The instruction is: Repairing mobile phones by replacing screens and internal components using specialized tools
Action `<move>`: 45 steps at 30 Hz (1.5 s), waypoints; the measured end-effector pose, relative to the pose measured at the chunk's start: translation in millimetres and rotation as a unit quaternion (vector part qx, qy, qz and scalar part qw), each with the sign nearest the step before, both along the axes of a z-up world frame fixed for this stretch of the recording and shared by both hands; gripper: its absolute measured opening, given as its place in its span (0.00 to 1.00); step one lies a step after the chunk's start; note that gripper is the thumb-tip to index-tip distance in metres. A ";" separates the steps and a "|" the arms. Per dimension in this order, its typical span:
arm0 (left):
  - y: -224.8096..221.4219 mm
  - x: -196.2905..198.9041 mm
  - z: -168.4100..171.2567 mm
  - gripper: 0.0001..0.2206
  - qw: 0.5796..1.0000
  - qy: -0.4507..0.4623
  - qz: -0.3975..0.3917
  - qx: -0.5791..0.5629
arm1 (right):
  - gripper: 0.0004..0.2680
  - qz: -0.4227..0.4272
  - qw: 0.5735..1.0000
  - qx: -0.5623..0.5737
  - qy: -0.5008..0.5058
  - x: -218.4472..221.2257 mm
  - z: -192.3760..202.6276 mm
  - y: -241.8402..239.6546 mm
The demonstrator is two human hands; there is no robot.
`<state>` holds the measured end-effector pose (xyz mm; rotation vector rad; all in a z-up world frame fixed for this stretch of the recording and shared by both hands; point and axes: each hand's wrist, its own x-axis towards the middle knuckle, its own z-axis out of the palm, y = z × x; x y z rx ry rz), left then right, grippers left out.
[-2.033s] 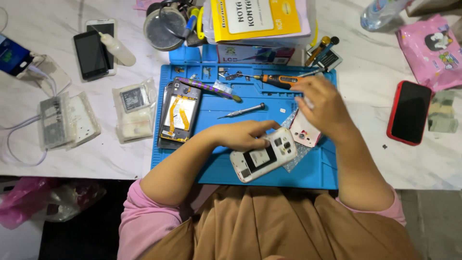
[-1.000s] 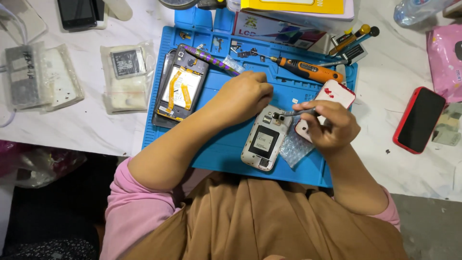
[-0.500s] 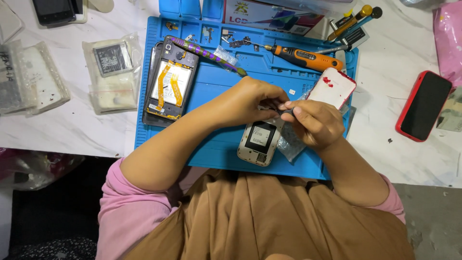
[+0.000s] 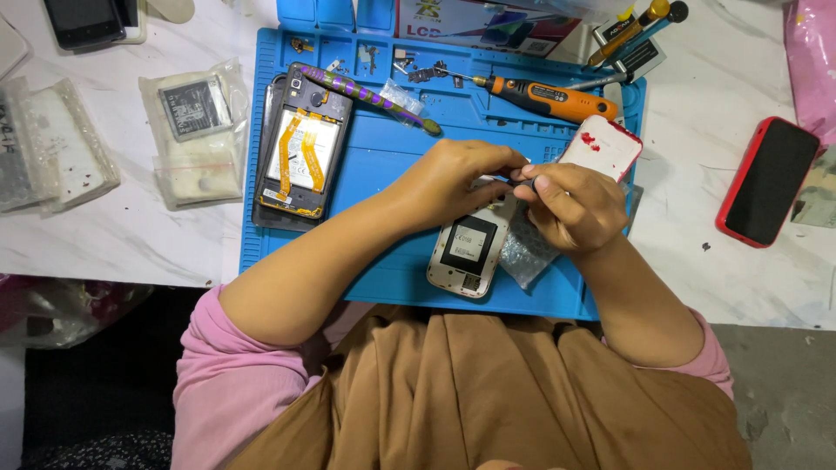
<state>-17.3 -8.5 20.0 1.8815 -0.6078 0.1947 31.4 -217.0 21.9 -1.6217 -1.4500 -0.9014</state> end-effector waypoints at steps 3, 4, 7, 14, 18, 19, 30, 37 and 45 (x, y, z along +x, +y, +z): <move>-0.8 0.3 2.9 0.12 1.000 0.000 0.004 0.000 | 0.06 0.002 1.000 0.001 0.001 0.8 -0.1 0.2; -1.1 0.0 4.9 0.11 1.000 -0.002 0.003 -0.003 | 0.06 0.003 1.000 0.005 0.008 0.3 0.1 0.8; -1.0 -0.8 6.5 0.09 1.000 -0.005 0.008 -0.001 | 0.06 0.001 1.000 0.007 0.022 0.6 -2.5 1.4; -10.5 0.2 -6.1 0.11 0.998 -0.005 0.060 0.012 | 0.07 0.022 0.997 0.015 0.076 7.1 -7.4 -0.4; -19.4 -3.8 -4.9 0.07 0.995 -0.045 0.091 0.015 | 0.07 0.012 0.996 0.043 0.071 13.6 -0.2 3.9; -21.1 -5.7 -3.6 0.06 0.993 -0.058 0.100 0.028 | 0.07 0.013 0.996 0.049 0.079 13.8 -2.8 4.6; -28.6 -2.2 -27.4 0.09 0.982 -0.092 0.151 0.070 | 0.07 0.051 0.993 0.059 0.083 11.8 -9.8 10.6; -20.9 -2.0 -15.4 0.07 0.999 -0.034 0.034 -0.015 | 0.07 0.057 0.993 0.053 0.090 13.9 -6.5 9.0; -16.1 4.0 -11.5 0.14 0.996 -0.062 0.059 0.038 | 0.09 0.032 0.998 0.033 0.046 11.4 -15.2 4.0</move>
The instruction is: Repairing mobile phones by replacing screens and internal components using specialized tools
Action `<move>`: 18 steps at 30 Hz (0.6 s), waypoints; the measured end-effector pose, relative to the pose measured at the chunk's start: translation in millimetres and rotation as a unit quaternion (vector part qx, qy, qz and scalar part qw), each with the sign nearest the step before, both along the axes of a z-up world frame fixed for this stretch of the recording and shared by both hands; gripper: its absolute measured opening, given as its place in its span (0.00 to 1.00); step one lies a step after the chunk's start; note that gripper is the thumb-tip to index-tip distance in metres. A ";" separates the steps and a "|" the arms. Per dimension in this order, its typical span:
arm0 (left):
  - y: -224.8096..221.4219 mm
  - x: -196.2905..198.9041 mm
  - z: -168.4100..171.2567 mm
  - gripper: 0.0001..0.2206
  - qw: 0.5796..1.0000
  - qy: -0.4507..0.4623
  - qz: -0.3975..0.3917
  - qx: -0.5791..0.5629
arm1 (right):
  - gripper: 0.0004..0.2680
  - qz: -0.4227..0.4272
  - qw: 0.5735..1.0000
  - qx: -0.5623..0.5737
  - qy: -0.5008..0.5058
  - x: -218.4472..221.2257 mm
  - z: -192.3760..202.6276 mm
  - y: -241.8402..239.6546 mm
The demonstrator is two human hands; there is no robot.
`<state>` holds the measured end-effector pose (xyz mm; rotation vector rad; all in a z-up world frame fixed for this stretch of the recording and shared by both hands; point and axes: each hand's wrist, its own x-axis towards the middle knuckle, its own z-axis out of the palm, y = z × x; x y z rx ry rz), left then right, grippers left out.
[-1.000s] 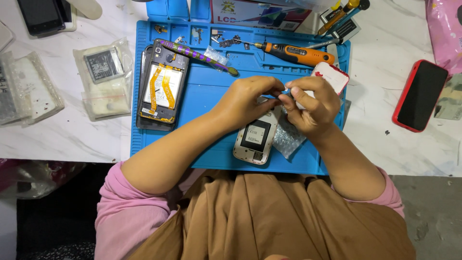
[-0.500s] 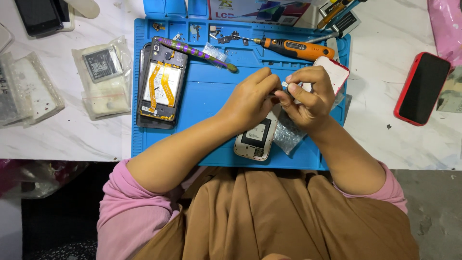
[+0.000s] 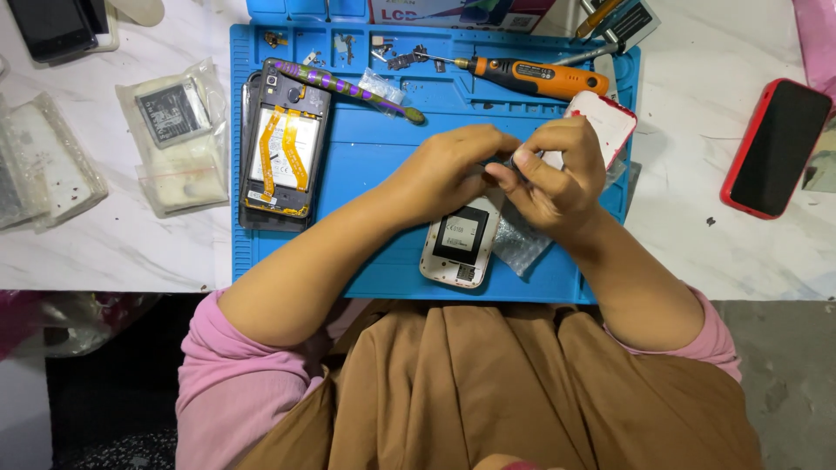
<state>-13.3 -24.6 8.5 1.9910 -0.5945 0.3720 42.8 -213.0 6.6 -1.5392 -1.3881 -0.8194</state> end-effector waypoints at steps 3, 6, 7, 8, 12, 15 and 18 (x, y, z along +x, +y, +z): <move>10.7 -2.3 18.5 0.06 0.998 0.028 -0.059 -0.021 | 0.09 0.000 0.998 0.009 0.062 0.7 0.5 -1.2; 20.3 4.7 8.8 0.08 0.997 0.006 -0.019 0.074 | 0.09 0.029 0.989 0.013 0.146 0.5 10.5 -2.1; 22.2 4.9 2.8 0.08 0.994 0.005 0.003 0.110 | 0.07 0.038 0.986 0.001 0.161 -2.3 17.6 -0.9; 24.2 5.0 -3.5 0.08 0.989 0.004 0.024 0.145 | 0.06 0.048 0.983 -0.012 0.175 -5.0 24.4 0.4; 17.9 2.6 -14.4 0.07 0.991 0.023 0.015 0.131 | 0.07 0.045 0.977 -0.068 0.198 -13.4 42.5 1.5; 13.6 1.1 -20.8 0.07 0.992 0.043 0.008 0.118 | 0.10 0.037 0.976 -0.079 0.201 -10.5 35.5 -1.6; 8.5 0.6 -22.2 0.05 0.993 0.043 0.013 0.105 | 0.13 0.029 0.985 -0.082 0.152 -3.5 22.2 -6.2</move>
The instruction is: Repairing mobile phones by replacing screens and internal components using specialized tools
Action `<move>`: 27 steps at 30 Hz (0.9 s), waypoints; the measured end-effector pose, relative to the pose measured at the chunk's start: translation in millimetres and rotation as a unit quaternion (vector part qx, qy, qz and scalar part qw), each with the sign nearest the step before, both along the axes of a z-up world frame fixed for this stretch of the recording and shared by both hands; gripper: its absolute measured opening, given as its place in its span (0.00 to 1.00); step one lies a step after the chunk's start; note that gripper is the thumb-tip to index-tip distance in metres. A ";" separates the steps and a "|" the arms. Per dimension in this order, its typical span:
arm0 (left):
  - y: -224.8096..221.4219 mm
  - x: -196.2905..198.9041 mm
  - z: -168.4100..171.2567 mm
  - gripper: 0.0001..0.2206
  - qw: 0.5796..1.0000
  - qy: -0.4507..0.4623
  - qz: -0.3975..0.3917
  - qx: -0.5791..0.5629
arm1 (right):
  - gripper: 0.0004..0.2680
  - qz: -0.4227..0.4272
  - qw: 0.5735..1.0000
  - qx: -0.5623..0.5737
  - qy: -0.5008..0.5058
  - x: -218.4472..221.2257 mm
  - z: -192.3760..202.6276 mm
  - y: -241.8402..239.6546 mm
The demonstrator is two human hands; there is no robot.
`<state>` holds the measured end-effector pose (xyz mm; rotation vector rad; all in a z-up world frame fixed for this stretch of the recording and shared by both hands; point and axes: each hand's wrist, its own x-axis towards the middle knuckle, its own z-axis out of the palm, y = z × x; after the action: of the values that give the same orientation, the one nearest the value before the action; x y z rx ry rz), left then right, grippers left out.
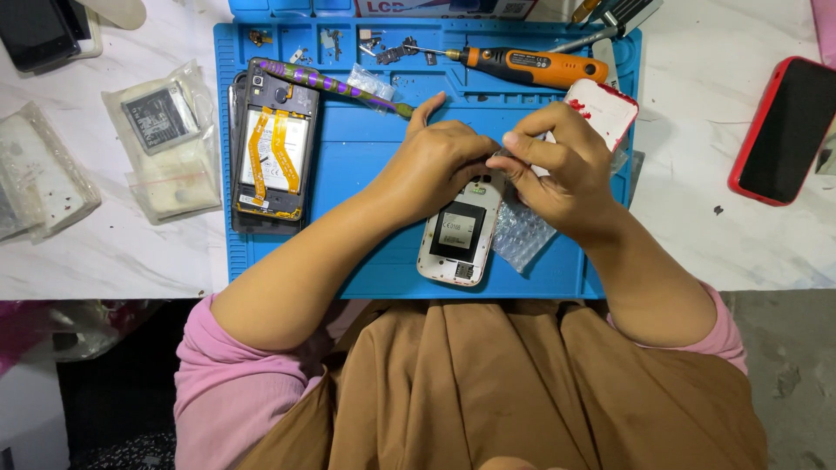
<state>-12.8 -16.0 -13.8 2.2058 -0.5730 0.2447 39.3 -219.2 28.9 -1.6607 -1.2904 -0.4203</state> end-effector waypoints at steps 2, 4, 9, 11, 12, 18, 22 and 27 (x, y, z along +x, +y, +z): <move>-5.0 0.3 -6.8 0.07 0.999 -0.036 0.022 0.008 | 0.08 -0.013 1.000 0.000 -0.021 -1.1 0.0 1.0; -5.4 1.1 -6.5 0.08 0.998 -0.051 0.027 0.004 | 0.08 -0.008 1.000 -0.004 -0.022 0.1 3.5 0.3; -3.2 0.0 9.3 0.10 0.997 -0.073 0.009 0.034 | 0.14 0.004 0.998 -0.068 -0.013 -7.7 13.7 -6.1; -3.3 -1.1 11.6 0.08 0.994 -0.098 0.019 0.037 | 0.18 0.047 0.995 -0.089 0.021 -8.4 16.0 -8.3; -4.1 -0.6 10.7 0.08 0.994 -0.097 0.020 0.038 | 0.18 0.048 0.995 -0.088 0.021 -7.7 15.1 -6.7; -10.1 1.6 1.6 0.05 0.989 -0.131 0.053 0.054 | 0.19 0.019 0.999 -0.042 -0.009 -10.0 3.3 -1.8; -8.5 1.9 2.0 0.10 0.990 -0.122 0.056 0.047 | 0.13 -0.006 1.000 0.000 -0.005 -12.7 1.4 3.6; -1.9 2.3 3.8 0.10 0.995 -0.095 -0.007 -0.029 | 0.14 0.016 1.000 -0.010 0.017 -12.2 6.6 1.7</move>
<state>-10.5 -17.9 -9.9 2.1351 -0.6762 0.4619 27.1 -217.4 35.5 -1.6555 -1.2989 -0.3601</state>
